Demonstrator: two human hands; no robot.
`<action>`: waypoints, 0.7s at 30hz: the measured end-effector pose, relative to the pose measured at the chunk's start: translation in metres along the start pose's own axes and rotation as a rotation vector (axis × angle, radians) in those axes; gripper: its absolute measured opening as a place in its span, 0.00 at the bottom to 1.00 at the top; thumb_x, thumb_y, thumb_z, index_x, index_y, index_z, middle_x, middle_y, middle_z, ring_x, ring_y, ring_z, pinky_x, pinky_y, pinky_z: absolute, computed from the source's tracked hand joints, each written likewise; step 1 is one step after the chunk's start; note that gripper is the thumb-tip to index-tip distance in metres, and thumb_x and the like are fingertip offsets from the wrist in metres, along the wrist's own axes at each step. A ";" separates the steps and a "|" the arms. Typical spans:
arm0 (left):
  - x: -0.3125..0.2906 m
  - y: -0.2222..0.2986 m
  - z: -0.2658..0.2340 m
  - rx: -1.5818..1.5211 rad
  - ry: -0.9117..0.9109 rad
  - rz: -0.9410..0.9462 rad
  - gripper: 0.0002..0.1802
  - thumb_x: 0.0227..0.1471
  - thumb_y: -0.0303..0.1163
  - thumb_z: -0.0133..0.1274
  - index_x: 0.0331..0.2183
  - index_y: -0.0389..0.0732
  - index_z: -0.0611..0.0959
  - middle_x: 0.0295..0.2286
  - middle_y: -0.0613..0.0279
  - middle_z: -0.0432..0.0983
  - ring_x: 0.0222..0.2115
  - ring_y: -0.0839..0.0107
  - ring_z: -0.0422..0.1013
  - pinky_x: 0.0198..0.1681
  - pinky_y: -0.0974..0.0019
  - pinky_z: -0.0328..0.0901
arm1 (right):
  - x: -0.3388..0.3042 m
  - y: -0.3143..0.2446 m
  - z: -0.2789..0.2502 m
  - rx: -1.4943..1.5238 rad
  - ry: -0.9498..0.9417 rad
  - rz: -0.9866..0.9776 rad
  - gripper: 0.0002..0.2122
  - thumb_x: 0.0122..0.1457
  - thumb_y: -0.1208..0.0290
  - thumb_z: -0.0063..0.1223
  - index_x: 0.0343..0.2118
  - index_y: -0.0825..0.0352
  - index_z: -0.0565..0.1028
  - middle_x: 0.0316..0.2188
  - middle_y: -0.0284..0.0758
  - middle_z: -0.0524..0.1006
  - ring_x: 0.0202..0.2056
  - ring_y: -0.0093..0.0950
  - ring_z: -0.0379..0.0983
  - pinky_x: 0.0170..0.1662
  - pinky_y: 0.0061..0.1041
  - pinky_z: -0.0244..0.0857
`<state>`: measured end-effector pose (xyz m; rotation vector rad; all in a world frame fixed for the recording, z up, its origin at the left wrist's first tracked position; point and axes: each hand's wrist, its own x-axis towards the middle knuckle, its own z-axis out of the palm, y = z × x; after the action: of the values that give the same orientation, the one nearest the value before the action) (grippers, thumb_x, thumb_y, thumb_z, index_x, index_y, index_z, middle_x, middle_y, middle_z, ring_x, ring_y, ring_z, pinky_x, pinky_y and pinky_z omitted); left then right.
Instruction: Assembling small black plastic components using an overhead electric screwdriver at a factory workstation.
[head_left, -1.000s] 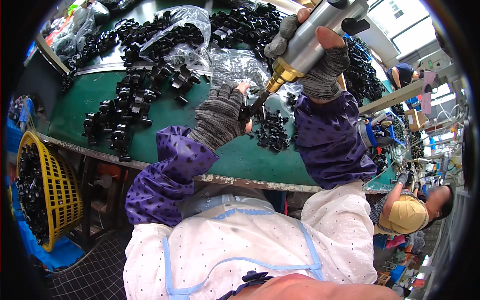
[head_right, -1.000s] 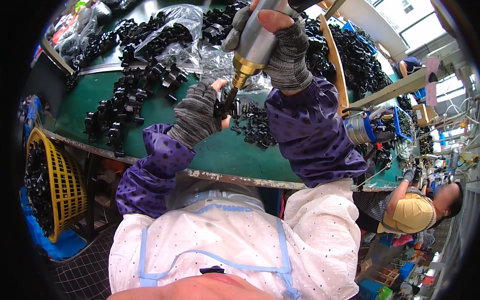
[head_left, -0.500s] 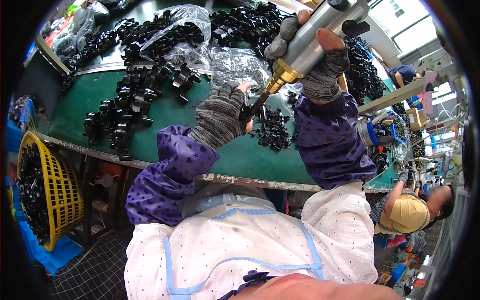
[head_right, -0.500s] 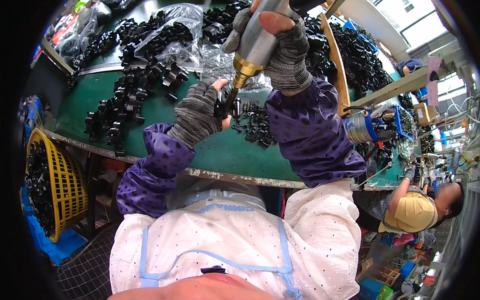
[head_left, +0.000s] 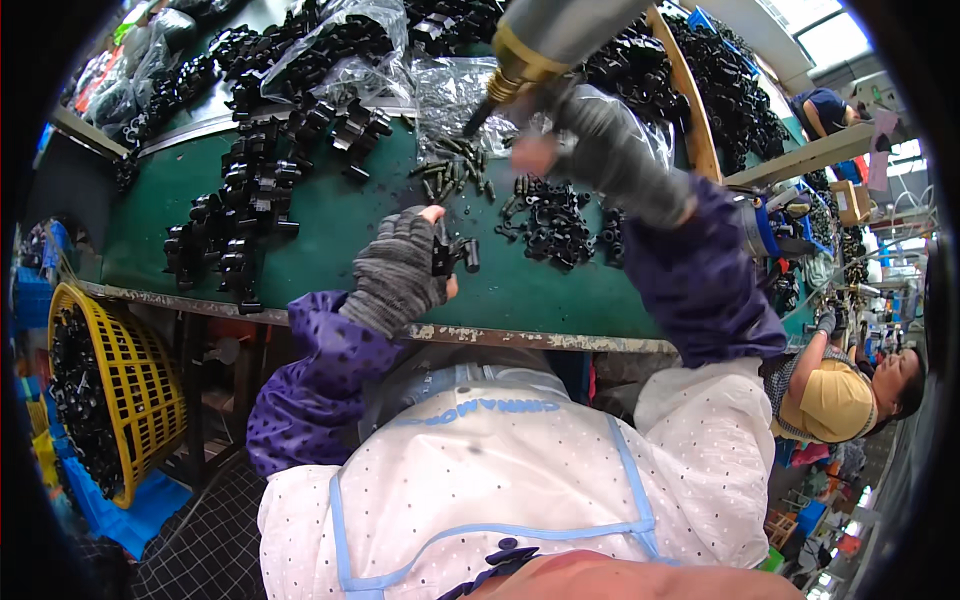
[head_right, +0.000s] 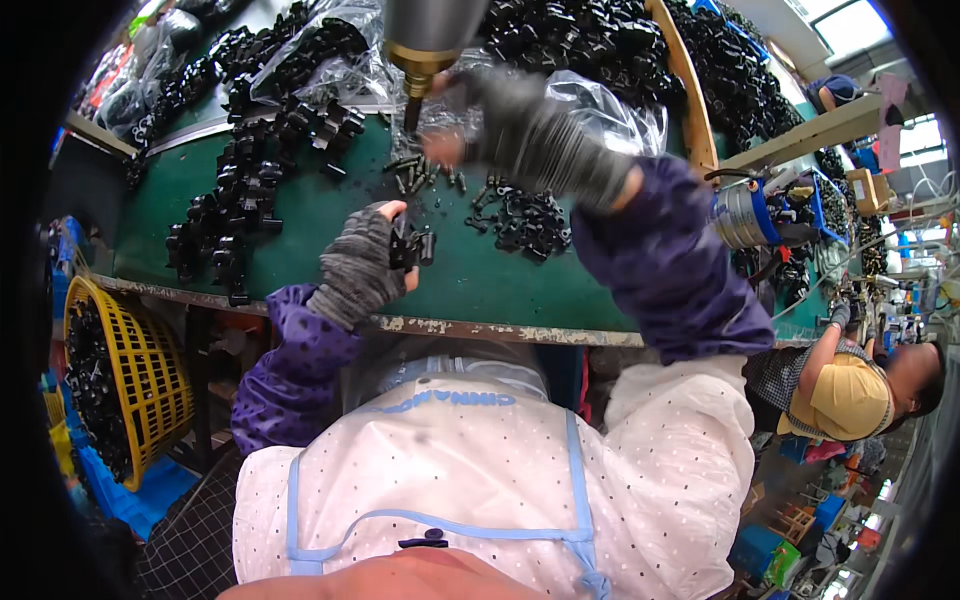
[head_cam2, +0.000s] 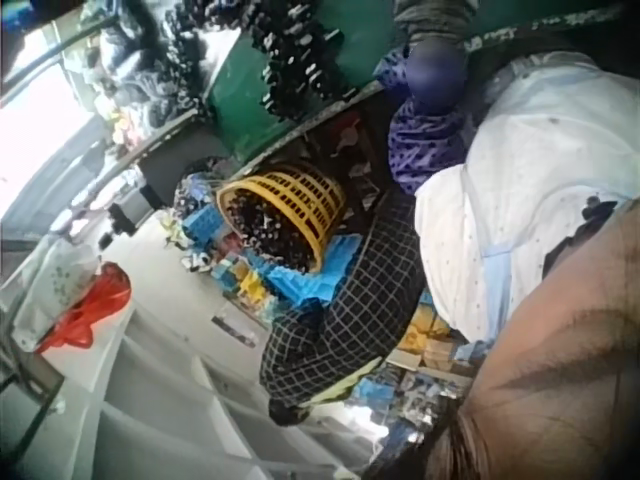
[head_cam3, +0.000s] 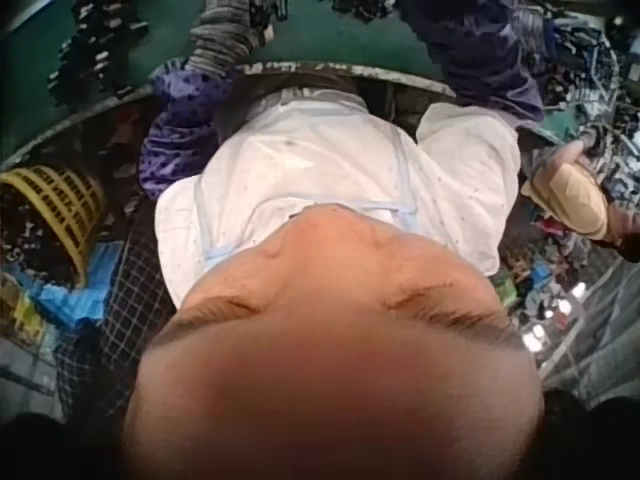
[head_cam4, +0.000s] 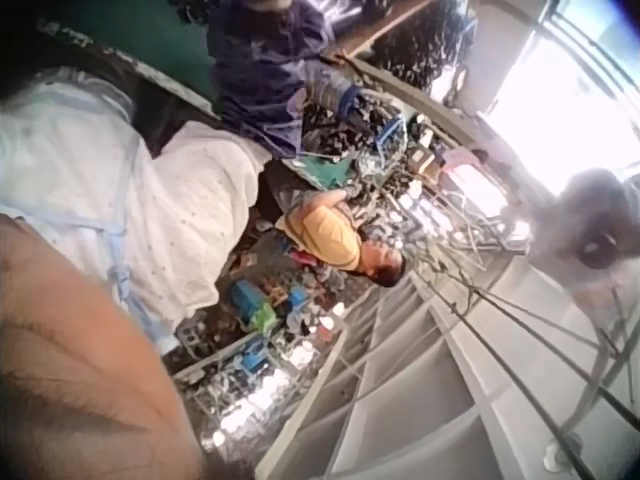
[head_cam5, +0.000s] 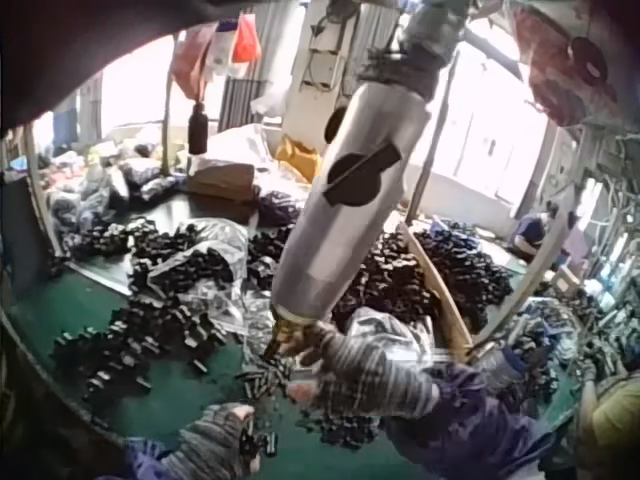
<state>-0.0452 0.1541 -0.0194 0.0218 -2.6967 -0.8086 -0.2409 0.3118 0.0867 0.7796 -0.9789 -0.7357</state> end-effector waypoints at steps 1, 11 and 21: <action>-0.004 -0.002 -0.004 0.042 0.003 0.044 0.39 0.24 0.33 0.58 0.45 0.40 0.65 0.39 0.51 0.65 0.40 0.54 0.62 0.45 0.59 0.59 | -0.010 -0.007 -0.028 0.555 -0.362 -0.029 0.14 0.55 0.62 0.42 0.39 0.67 0.68 0.29 0.38 0.71 0.29 0.30 0.69 0.32 0.29 0.66; -0.021 0.009 -0.021 -0.082 0.065 0.039 0.27 0.30 0.24 0.56 0.40 0.42 0.73 0.40 0.55 0.66 0.43 0.57 0.62 0.46 0.62 0.59 | -0.045 -0.048 -0.093 1.565 -0.817 0.032 0.10 0.49 0.70 0.44 0.35 0.63 0.73 0.36 0.34 0.73 0.42 0.30 0.67 0.44 0.30 0.60; -0.028 0.010 -0.013 -0.005 0.149 0.113 0.26 0.29 0.23 0.56 0.38 0.46 0.76 0.37 0.59 0.68 0.41 0.58 0.64 0.44 0.61 0.61 | -0.008 -0.058 -0.089 2.974 -1.556 1.211 0.12 0.53 0.67 0.50 0.35 0.71 0.73 0.25 0.29 0.72 0.25 0.16 0.68 0.28 0.15 0.63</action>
<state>-0.0133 0.1588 -0.0119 -0.0681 -2.5314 -0.7493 -0.1737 0.3083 0.0043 -0.5781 1.4726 -1.2710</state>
